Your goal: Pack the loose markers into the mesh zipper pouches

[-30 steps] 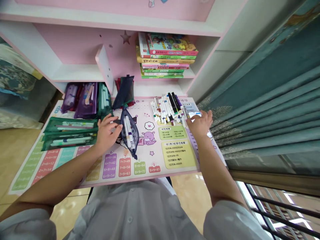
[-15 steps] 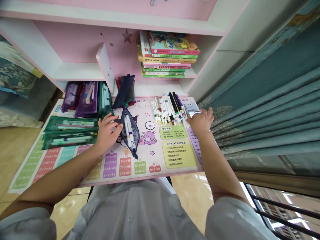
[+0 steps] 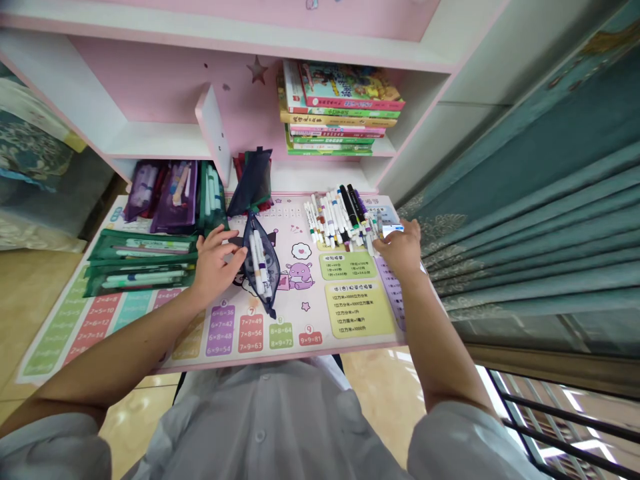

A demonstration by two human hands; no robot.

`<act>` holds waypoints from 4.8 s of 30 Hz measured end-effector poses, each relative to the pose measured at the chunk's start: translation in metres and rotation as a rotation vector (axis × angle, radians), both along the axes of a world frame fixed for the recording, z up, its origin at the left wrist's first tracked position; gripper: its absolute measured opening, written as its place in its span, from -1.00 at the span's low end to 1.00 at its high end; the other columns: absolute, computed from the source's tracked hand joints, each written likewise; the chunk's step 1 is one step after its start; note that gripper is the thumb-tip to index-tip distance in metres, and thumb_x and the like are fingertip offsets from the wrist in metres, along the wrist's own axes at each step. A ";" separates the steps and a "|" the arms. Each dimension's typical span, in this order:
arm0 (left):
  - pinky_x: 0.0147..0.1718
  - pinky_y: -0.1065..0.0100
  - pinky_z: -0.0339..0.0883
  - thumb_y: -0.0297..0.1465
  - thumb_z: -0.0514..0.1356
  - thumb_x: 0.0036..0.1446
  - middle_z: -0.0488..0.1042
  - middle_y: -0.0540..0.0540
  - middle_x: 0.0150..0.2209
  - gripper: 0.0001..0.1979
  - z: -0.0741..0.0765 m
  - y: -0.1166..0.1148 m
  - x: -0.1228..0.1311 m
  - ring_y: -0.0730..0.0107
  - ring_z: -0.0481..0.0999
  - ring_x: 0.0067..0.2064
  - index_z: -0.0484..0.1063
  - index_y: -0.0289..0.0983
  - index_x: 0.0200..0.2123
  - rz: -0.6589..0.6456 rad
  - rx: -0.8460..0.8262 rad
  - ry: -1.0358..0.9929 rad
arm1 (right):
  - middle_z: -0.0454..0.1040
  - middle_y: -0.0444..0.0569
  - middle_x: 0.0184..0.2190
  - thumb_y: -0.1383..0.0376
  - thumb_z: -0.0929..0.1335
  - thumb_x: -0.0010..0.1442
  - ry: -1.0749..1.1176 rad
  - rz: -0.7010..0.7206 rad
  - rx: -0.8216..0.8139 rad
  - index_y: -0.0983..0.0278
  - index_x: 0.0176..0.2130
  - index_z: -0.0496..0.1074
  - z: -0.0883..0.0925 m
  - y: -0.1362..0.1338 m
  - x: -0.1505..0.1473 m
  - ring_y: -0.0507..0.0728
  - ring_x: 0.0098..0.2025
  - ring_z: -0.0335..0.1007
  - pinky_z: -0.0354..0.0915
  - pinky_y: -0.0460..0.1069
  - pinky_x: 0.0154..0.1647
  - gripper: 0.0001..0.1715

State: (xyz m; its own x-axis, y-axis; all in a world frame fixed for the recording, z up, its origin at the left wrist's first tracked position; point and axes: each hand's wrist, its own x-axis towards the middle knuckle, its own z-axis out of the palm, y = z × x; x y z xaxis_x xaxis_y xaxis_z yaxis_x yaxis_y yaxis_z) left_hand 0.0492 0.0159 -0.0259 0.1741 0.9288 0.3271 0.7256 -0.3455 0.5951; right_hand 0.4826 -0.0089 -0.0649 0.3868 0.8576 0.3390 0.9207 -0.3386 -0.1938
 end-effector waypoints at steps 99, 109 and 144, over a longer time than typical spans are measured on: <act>0.28 -0.29 -0.08 -0.30 0.17 0.21 0.57 -0.09 0.04 -0.70 -0.001 0.000 -0.001 -0.07 0.32 0.29 0.45 -0.19 -0.57 0.000 0.019 0.027 | 0.31 0.25 0.25 0.20 0.32 0.13 0.160 0.055 0.224 0.25 -0.54 0.36 0.054 0.030 -0.118 0.58 0.42 -0.11 0.04 0.50 0.27 -0.74; 0.27 -0.29 -0.07 -0.30 0.17 0.21 0.58 -0.09 0.02 -0.71 -0.001 0.000 -0.001 -0.07 0.33 0.29 0.45 -0.19 -0.56 0.001 0.033 0.016 | 0.40 0.11 0.19 0.20 0.36 0.14 0.327 0.446 0.288 0.20 -0.60 0.30 0.074 -0.031 -0.189 0.48 0.44 -0.04 0.05 0.42 0.38 -0.68; 0.28 -0.26 -0.06 -0.32 0.19 0.21 0.58 -0.09 0.04 -0.71 0.001 0.000 -0.001 0.00 0.33 0.30 0.43 -0.20 -0.57 0.007 0.018 0.042 | 0.32 0.22 0.27 0.27 0.38 0.18 0.132 0.651 -0.168 0.28 -0.31 0.54 0.067 -0.030 -0.248 0.52 0.43 -0.06 0.03 0.49 0.31 -0.86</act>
State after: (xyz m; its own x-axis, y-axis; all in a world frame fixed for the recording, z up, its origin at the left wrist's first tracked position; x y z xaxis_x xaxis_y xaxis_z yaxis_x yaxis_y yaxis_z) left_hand 0.0482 0.0155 -0.0249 0.1811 0.9241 0.3365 0.7524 -0.3505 0.5577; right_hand 0.2343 -0.0389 0.0018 -0.1969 0.9662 0.1667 0.9190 0.2411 -0.3121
